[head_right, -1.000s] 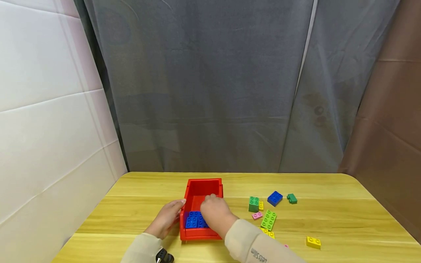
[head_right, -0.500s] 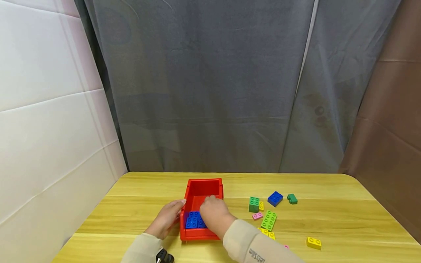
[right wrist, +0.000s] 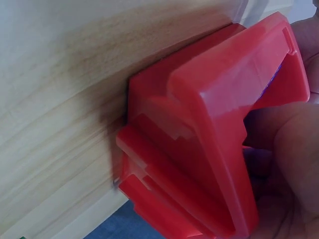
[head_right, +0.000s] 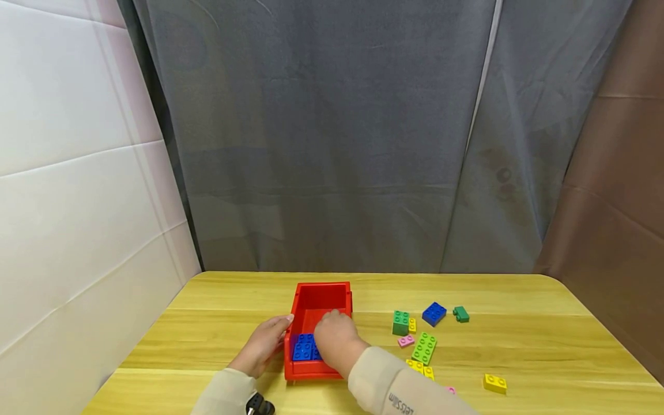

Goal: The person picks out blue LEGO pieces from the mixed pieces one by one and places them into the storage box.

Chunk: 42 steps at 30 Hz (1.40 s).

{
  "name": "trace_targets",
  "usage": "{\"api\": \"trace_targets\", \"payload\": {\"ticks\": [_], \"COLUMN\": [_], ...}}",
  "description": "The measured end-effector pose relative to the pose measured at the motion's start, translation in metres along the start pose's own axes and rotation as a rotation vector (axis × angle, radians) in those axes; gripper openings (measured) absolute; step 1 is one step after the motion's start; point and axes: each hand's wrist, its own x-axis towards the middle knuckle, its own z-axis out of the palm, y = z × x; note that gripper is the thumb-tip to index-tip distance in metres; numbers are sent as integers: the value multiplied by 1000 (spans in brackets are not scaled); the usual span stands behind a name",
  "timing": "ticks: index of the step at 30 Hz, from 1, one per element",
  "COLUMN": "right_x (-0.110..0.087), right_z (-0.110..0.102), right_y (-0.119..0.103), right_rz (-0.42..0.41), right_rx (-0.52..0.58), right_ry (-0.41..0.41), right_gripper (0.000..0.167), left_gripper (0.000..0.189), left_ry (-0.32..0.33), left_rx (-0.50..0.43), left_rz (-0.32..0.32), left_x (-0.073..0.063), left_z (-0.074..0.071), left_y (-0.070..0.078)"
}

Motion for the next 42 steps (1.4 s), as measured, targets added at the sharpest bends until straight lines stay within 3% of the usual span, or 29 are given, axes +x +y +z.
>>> {"api": "trace_targets", "payload": {"ticks": [42], "right_x": [1], "right_z": [-4], "right_y": [-7], "right_rz": [24], "right_rx": [-85], "right_ry": [-66], "right_gripper": [37], "left_gripper": [55], "left_ry": [2], "left_rx": [14], "left_rz": [-22], "left_x": [-1], "left_z": [0], "left_y": [1]}}
